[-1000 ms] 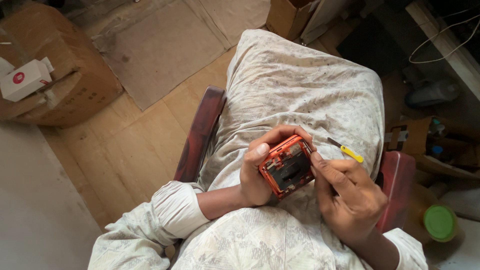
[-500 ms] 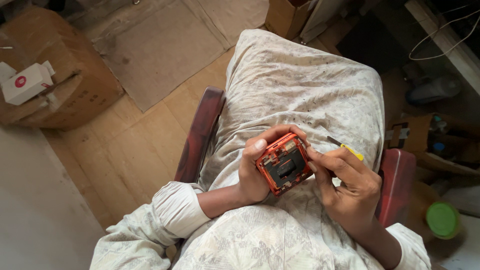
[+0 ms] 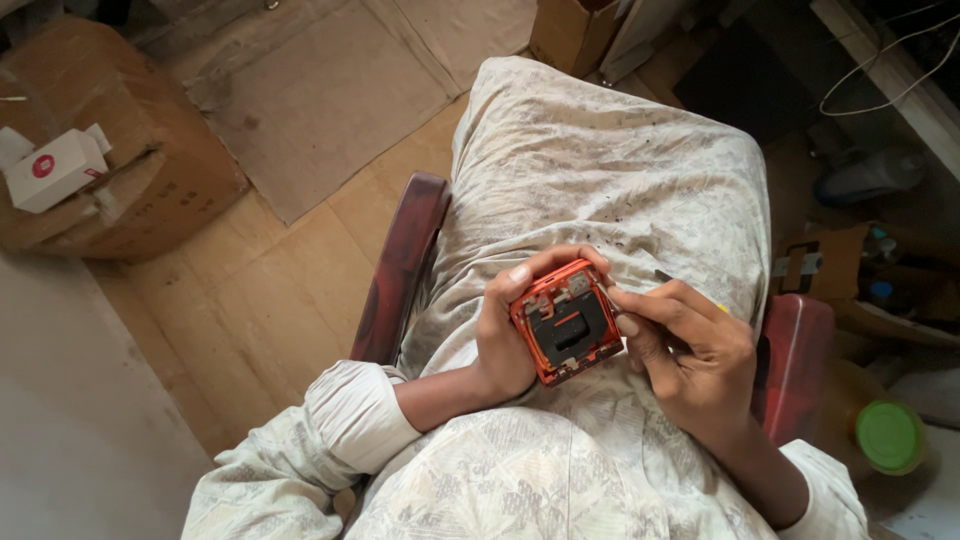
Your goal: The person sits in a chair with a small orange electronic device on their lap and uses a long metal tool to pry and adjust the edges of its open casing. They reposition the device, work around its sides, and continue manipulating the internal components with the tool.
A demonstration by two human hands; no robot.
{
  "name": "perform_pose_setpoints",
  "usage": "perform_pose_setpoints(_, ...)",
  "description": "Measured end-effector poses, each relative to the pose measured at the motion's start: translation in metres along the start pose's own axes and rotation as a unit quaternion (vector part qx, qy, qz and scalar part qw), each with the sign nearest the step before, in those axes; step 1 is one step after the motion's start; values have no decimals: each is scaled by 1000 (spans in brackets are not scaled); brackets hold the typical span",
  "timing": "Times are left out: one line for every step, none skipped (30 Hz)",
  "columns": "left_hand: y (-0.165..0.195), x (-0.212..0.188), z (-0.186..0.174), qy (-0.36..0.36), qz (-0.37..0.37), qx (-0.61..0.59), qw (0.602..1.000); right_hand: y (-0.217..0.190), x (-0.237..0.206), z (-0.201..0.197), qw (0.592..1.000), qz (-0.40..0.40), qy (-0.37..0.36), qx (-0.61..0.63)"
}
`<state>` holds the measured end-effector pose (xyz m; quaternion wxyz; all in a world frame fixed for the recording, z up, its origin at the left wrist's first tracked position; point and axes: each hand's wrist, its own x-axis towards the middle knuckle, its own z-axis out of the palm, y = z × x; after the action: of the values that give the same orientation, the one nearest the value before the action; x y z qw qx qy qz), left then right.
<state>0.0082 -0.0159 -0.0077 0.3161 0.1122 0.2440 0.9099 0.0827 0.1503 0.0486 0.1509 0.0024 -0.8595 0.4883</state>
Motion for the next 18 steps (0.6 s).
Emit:
perform_pose_setpoints(0, 1, 0, -6, -6, -12, 1000, 1, -1, 0, 1000, 5, 1, 10)
perform_pose_setpoints(0, 2, 0, -13, -12, -24, 1000, 2, -1, -1, 1000, 11, 3, 21)
perform_pose_setpoints(0, 2, 1, -19, -18, -35, 999, 2, -2, -1, 999, 16, 5, 32)
perform_pose_setpoints(1, 1, 2, -17, -16, -22, 999, 1, -4, 0, 1000, 4, 13, 27)
perform_pose_setpoints(3, 0, 3, -16, -14, -8, 1000, 0, -6, 0, 999, -8, 22, 23)
perform_pose_setpoints(4, -1, 4, -14, -11, 6, 1000, 0, -7, 0, 999, -21, 30, 19)
perform_pose_setpoints(5, 0, 5, -11, -11, 1, 1000, -1, -8, 1, 999, -17, 35, 16)
perform_pose_setpoints(5, -1, 5, -9, -11, -3, 1000, -3, -9, 2, 999, -12, 40, 13)
perform_pose_setpoints(6, -1, 6, -6, -12, -9, 1000, -4, -10, 3, 999, -8, 46, 10)
perform_pose_setpoints(7, 0, 7, -4, -8, -4, 1000, -5, -10, 3, 998, -22, 48, -23)
perform_pose_setpoints(7, 0, 8, -1, -4, 1, 1000, -6, -10, 3, 996, -36, 51, -56)
perform_pose_setpoints(7, 0, 9, 2, -1, 6, 1000, -8, -10, 3, 993, -50, 54, -90)
perform_pose_setpoints(8, 0, 9, -6, 13, 23, 1000, -9, -10, 4, 990, -77, 61, -98)
perform_pose_setpoints(9, 0, 10, -14, 28, 41, 999, -10, -10, 4, 987, -103, 67, -107)
perform_pose_setpoints(9, 0, 10, -21, 42, 59, 997, -11, -10, 4, 982, -129, 72, -114)
perform_pose_setpoints(10, 0, 11, -19, 42, 60, 997, -12, -10, 5, 981, -131, 74, -125)
perform_pose_setpoints(10, -1, 11, -17, 41, 61, 997, -13, -10, 5, 979, -132, 77, -136)
perform_pose_setpoints(10, -1, 12, -16, 41, 61, 997, -13, -10, 6, 977, -134, 79, -147)
